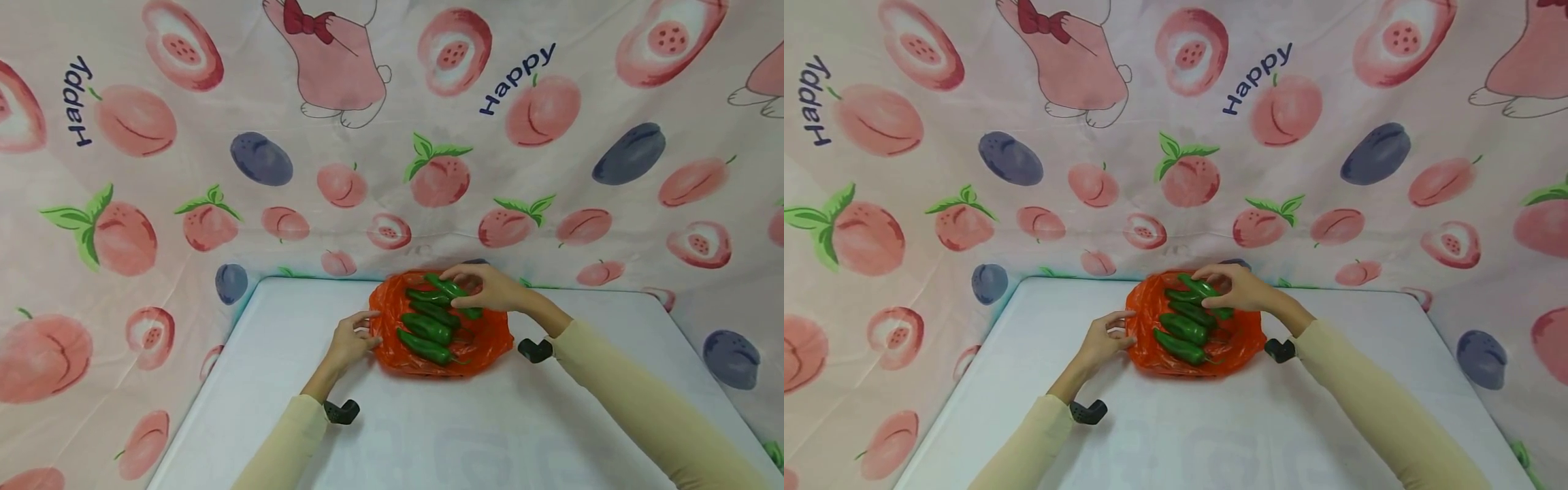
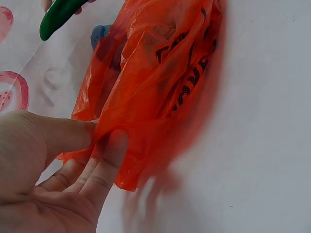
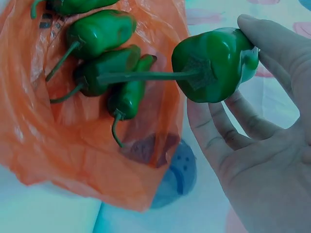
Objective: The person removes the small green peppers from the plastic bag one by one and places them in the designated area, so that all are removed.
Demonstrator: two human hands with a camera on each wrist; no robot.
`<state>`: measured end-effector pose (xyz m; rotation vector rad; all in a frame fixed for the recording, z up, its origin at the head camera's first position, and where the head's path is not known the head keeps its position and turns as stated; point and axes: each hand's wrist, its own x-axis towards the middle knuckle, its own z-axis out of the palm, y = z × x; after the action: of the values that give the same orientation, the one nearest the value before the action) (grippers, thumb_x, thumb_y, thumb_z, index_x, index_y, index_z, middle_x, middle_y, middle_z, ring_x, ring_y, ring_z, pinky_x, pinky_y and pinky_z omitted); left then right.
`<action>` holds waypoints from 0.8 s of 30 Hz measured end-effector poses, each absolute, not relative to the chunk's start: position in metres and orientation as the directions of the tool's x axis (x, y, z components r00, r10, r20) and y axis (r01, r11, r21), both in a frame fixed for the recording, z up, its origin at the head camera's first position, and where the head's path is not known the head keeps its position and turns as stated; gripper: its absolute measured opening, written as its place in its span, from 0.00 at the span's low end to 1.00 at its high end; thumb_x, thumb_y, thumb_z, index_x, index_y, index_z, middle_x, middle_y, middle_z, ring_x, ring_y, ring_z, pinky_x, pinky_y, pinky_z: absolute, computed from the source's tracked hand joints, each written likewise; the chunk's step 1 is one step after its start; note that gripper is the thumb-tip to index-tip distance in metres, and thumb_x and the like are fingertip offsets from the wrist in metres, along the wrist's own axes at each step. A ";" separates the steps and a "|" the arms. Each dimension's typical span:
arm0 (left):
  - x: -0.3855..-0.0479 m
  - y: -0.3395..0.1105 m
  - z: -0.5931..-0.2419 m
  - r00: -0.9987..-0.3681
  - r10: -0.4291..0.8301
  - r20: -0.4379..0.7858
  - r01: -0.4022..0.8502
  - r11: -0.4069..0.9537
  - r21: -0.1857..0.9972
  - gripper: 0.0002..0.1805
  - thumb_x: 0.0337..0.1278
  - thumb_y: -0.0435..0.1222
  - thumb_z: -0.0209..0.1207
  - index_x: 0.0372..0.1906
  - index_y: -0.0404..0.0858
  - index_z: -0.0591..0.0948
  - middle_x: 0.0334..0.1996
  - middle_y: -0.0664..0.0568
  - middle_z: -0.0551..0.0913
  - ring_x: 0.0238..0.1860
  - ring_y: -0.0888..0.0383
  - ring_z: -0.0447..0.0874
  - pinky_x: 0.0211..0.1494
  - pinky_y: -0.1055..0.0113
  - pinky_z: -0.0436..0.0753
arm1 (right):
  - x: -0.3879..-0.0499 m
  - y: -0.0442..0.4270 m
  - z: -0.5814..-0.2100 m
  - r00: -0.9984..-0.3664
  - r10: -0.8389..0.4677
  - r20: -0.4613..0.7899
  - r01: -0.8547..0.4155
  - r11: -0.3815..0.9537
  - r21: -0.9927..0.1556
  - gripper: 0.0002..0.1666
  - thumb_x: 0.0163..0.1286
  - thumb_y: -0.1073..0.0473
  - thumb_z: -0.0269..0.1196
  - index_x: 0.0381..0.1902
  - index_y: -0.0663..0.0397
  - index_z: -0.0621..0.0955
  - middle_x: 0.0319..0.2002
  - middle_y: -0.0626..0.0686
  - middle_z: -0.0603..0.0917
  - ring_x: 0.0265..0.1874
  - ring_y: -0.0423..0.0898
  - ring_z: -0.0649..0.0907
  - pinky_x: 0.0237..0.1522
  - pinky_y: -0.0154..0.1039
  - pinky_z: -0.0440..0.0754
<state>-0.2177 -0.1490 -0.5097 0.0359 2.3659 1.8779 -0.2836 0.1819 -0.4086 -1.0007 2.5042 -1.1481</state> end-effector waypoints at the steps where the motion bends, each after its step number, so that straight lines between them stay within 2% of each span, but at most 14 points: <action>1: -0.218 -0.149 -0.509 -0.992 0.093 -0.081 -0.057 0.234 0.971 0.29 0.56 0.19 0.67 0.64 0.37 0.80 0.47 0.41 0.78 0.30 0.58 0.82 0.39 0.56 0.88 | -0.283 0.184 -0.407 -0.754 -0.651 0.085 -0.489 0.471 -0.734 0.30 0.66 0.55 0.74 0.65 0.47 0.80 0.61 0.55 0.82 0.54 0.54 0.82 0.57 0.57 0.81; 7: -0.219 -0.150 -0.509 -0.992 0.101 -0.072 -0.047 0.231 0.972 0.29 0.56 0.19 0.67 0.64 0.35 0.80 0.49 0.39 0.78 0.30 0.59 0.83 0.38 0.60 0.87 | -0.281 0.202 -0.396 -0.795 -0.602 0.081 -0.458 0.505 -0.732 0.30 0.65 0.55 0.75 0.65 0.45 0.80 0.60 0.55 0.81 0.54 0.56 0.82 0.57 0.59 0.80; 11: -0.218 -0.150 -0.509 -0.992 0.107 -0.074 -0.047 0.232 0.971 0.29 0.56 0.18 0.67 0.64 0.34 0.80 0.50 0.39 0.78 0.31 0.59 0.83 0.37 0.61 0.87 | -0.279 0.216 -0.393 -0.805 -0.586 0.098 -0.466 0.521 -0.715 0.32 0.65 0.54 0.74 0.66 0.48 0.80 0.59 0.59 0.81 0.51 0.56 0.84 0.55 0.57 0.82; 17: -0.218 -0.150 -0.507 -0.992 0.107 -0.066 -0.040 0.235 0.971 0.30 0.55 0.18 0.67 0.64 0.35 0.80 0.49 0.40 0.78 0.30 0.58 0.83 0.37 0.59 0.88 | -0.277 0.238 -0.389 -0.835 -0.542 0.098 -0.447 0.562 -0.696 0.32 0.66 0.55 0.74 0.67 0.49 0.79 0.59 0.61 0.82 0.47 0.54 0.86 0.53 0.56 0.84; 22: -0.218 -0.149 -0.509 -0.994 0.094 -0.055 -0.033 0.221 0.975 0.30 0.54 0.17 0.67 0.63 0.34 0.81 0.47 0.40 0.80 0.29 0.59 0.83 0.35 0.58 0.87 | -0.276 0.256 -0.388 -0.854 -0.512 0.092 -0.424 0.582 -0.694 0.33 0.66 0.55 0.74 0.68 0.50 0.78 0.60 0.61 0.81 0.48 0.56 0.86 0.53 0.57 0.84; 24: -0.218 -0.149 -0.510 -0.994 0.092 -0.050 -0.029 0.213 0.977 0.30 0.53 0.17 0.67 0.63 0.34 0.80 0.47 0.39 0.80 0.30 0.58 0.84 0.36 0.55 0.87 | -0.276 0.263 -0.389 -0.859 -0.502 0.099 -0.422 0.586 -0.692 0.33 0.67 0.54 0.73 0.69 0.49 0.77 0.61 0.60 0.81 0.49 0.56 0.85 0.52 0.54 0.85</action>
<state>-0.2180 -0.1487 -0.5099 0.0618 2.3694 1.9106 -0.2761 0.2633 -0.3888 -0.7898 2.7013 -1.1352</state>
